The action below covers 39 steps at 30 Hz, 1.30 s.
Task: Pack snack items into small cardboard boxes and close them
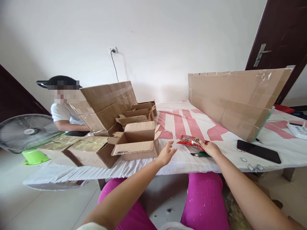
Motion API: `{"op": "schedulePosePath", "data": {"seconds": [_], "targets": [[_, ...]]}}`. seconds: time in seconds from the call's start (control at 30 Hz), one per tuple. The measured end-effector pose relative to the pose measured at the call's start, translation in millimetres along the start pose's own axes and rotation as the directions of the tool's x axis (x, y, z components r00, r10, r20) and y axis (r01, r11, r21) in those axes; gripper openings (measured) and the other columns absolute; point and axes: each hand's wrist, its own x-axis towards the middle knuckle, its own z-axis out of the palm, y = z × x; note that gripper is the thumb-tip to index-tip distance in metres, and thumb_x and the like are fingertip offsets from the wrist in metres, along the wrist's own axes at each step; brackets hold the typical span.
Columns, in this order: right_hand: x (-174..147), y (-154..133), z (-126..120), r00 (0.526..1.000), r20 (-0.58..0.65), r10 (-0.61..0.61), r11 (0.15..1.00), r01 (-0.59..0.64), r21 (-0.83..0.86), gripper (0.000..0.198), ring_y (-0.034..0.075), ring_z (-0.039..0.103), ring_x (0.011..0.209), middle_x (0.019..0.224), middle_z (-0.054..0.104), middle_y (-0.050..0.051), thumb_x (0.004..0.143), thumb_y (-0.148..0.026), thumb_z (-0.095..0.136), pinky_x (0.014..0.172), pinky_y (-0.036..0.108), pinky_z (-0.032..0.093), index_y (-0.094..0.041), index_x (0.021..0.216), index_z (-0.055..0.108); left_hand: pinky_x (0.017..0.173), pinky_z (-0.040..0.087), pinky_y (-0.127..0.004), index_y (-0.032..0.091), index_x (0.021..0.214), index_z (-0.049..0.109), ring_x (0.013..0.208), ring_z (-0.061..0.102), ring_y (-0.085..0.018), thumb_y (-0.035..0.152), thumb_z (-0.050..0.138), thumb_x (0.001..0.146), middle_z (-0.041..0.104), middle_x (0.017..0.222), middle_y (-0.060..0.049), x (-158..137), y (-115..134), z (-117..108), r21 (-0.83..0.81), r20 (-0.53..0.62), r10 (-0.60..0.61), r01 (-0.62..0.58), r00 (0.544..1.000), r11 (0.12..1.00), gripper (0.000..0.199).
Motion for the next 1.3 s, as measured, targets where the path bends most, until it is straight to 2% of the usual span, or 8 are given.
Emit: {"op": "schedulePosePath", "data": {"seconds": [0.13, 0.27, 0.43, 0.63, 0.87, 1.07, 1.2, 1.3], "targets": [[0, 2, 2, 0.998, 0.056, -0.027, 1.0, 0.028, -0.009, 0.063, 0.029, 0.069, 0.075, 0.072, 0.072, 0.015, 0.085, -0.067, 0.037, 0.06, 0.032, 0.044, -0.017, 0.067, 0.07, 0.097, 0.045, -0.043, 0.013, 0.128, 0.048, 0.116, 0.055, -0.027, 0.035, 0.051, 0.092, 0.052, 0.132, -0.017, 47, -5, 28, -0.181, -0.029, -0.212, 0.204, 0.977, 0.962, 0.043], [-5, 8, 11, 0.995, 0.02, -0.094, 0.993, 0.092, 0.071, 0.051, 0.027, 0.069, 0.077, 0.082, 0.074, 0.012, 0.083, -0.062, 0.045, 0.061, 0.031, 0.045, -0.018, 0.077, 0.07, 0.078, 0.054, -0.036, 0.014, 0.117, 0.056, 0.09, 0.063, -0.018, 0.043, 0.051, 0.093, 0.063, 0.109, -0.009, 60, -12, 47, -0.353, -0.008, -0.331, 0.307, 0.944, 0.884, 0.038], [-13, 9, 25, 0.948, -0.17, -0.269, 0.839, 0.317, 0.442, 0.038, 0.024, 0.068, 0.094, 0.105, 0.073, 0.01, 0.08, -0.046, 0.056, 0.08, 0.033, 0.051, -0.019, 0.105, 0.066, 0.053, 0.04, -0.024, 0.008, 0.088, 0.066, 0.059, 0.058, -0.014, 0.052, 0.07, 0.076, 0.066, 0.073, -0.007, 57, -16, 52, -0.452, 0.001, -0.425, 0.379, 0.905, 0.808, 0.045], [13, -32, 9, 0.876, -0.367, -0.312, 0.698, 0.474, 0.537, 0.042, 0.024, 0.067, 0.101, 0.112, 0.071, 0.008, 0.078, -0.046, 0.061, 0.089, 0.037, 0.052, -0.021, 0.113, 0.063, 0.057, 0.04, -0.019, 0.016, 0.097, 0.066, 0.062, 0.06, -0.009, 0.037, 0.077, 0.073, 0.068, 0.08, -0.002, 85, 17, 25, -0.566, -0.156, -0.337, 0.196, 0.929, 0.801, 0.034], [61, -77, -9, 0.882, -0.348, -0.318, 0.674, 0.468, 0.572, 0.034, 0.022, 0.068, 0.094, 0.105, 0.073, 0.008, 0.077, -0.04, 0.063, 0.086, 0.037, 0.053, -0.021, 0.105, 0.065, 0.07, 0.055, -0.029, 0.013, 0.11, 0.058, 0.08, 0.062, -0.013, 0.03, 0.06, 0.09, 0.063, 0.101, -0.005, 117, 57, 9, -0.581, -0.336, -0.276, 0.033, 0.901, 0.813, 0.026], [32, -39, 4, 0.892, -0.305, -0.332, 0.697, 0.45, 0.558, 0.037, 0.026, 0.068, 0.095, 0.102, 0.073, 0.009, 0.077, -0.046, 0.062, 0.089, 0.041, 0.051, -0.02, 0.103, 0.066, 0.063, 0.053, -0.025, 0.018, 0.103, 0.054, 0.072, 0.065, -0.012, 0.027, 0.079, 0.071, 0.066, 0.095, -0.004, 68, 44, 29, -0.583, -0.264, -0.189, -0.001, 0.946, 0.812, 0.041], [-14, -8, 27, 0.872, -0.07, -0.485, 0.647, 0.411, 0.642, 0.045, 0.028, 0.068, 0.091, 0.099, 0.074, 0.01, 0.074, -0.053, 0.063, 0.084, 0.04, 0.053, -0.017, 0.102, 0.066, 0.07, 0.054, -0.028, 0.015, 0.095, 0.056, 0.08, 0.067, -0.017, 0.026, 0.088, 0.054, 0.068, 0.094, -0.007, 1, 16, 27, -0.562, -0.25, -0.105, -0.056, 0.962, 0.826, 0.052], [-50, -8, 47, 0.818, 0.078, -0.57, 0.653, 0.393, 0.647, 0.045, 0.028, 0.068, 0.086, 0.095, 0.074, 0.009, 0.07, -0.052, 0.069, 0.08, 0.039, 0.054, -0.016, 0.098, 0.068, 0.081, 0.055, -0.031, 0.017, 0.105, 0.057, 0.095, 0.067, -0.022, 0.03, 0.087, 0.056, 0.069, 0.105, -0.009, -46, -8, 11, -0.549, -0.236, -0.003, -0.131, 0.972, 0.826, 0.059]]}}
